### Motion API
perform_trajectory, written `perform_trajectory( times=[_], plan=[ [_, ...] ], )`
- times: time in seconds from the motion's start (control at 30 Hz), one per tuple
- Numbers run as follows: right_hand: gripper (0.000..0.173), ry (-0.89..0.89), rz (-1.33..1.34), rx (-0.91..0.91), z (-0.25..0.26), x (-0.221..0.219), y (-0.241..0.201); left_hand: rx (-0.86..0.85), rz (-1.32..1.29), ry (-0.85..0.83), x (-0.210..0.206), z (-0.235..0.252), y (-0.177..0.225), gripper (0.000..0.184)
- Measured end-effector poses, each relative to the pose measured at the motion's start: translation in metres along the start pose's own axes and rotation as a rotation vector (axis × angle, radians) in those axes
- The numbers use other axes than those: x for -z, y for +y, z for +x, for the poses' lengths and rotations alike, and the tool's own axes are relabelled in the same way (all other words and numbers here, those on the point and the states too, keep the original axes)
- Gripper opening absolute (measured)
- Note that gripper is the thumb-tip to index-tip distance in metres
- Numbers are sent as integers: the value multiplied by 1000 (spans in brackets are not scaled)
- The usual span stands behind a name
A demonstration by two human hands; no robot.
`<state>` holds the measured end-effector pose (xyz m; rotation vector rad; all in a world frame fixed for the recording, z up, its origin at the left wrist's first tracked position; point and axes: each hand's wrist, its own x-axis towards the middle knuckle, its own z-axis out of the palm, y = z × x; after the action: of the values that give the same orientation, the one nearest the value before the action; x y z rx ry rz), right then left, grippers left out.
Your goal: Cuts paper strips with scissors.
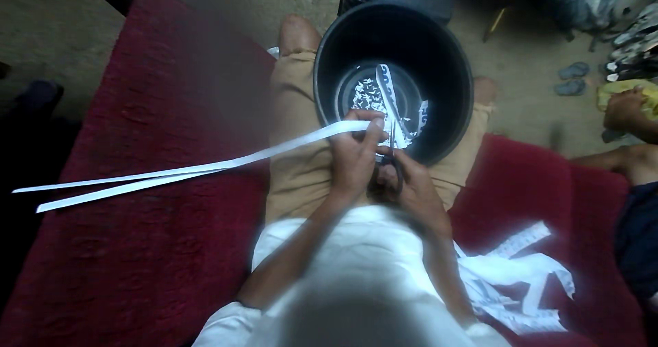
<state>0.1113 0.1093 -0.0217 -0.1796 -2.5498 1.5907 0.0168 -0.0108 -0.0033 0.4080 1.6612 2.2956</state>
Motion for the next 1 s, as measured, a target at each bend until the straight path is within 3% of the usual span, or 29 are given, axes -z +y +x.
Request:
perform_trajectory(
  times=[0.3, 1.0],
  plan=[
    [45, -10, -40, 86, 4, -1, 0, -9, -2, -5, -2, 1, -2, 15],
    [45, 10, -31, 81, 7, -1, 1, -1, 9, -4, -2, 0, -1, 15]
  ],
)
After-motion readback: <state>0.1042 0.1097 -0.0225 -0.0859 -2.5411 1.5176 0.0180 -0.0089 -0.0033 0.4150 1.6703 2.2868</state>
